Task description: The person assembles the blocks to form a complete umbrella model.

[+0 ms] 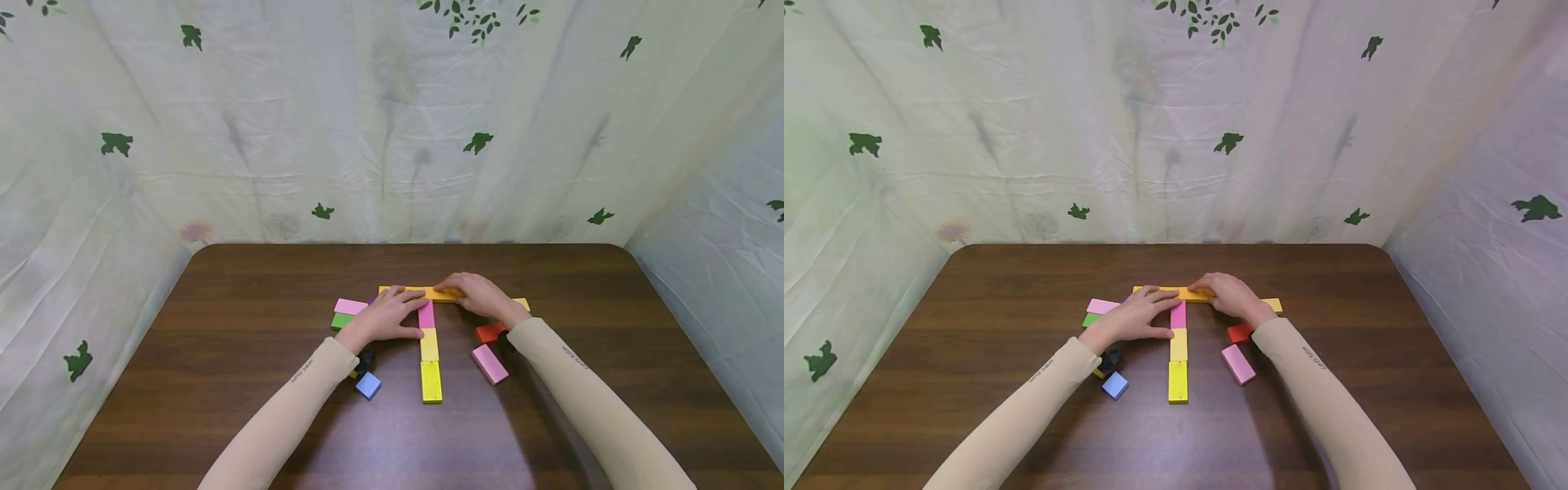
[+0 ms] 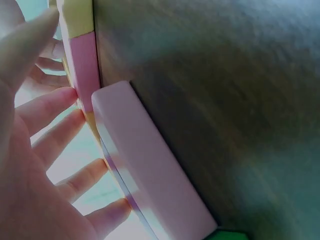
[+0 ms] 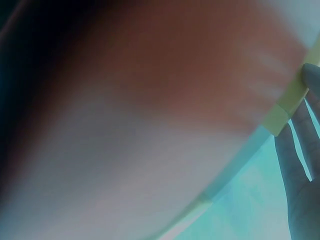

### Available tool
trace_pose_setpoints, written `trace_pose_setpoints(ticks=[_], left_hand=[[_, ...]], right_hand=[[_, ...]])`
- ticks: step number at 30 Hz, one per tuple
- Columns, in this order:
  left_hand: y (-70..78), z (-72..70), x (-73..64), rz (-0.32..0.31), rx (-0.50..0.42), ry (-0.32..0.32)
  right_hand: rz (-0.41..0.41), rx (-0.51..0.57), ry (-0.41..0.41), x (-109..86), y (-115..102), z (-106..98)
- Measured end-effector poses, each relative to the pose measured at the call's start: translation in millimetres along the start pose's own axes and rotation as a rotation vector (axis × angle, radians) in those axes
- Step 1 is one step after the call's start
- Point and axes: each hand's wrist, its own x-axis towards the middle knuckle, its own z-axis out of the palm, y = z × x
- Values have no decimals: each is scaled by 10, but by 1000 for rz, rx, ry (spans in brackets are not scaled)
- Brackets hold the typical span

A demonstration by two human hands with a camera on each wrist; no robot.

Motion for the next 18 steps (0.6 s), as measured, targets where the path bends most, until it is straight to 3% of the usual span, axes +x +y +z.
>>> trace_pose_setpoints(ticks=[18], left_hand=[[5, 34, 0, -8, -26, 14]], right_hand=[[-4, 44, 4, -13, 40, 16]])
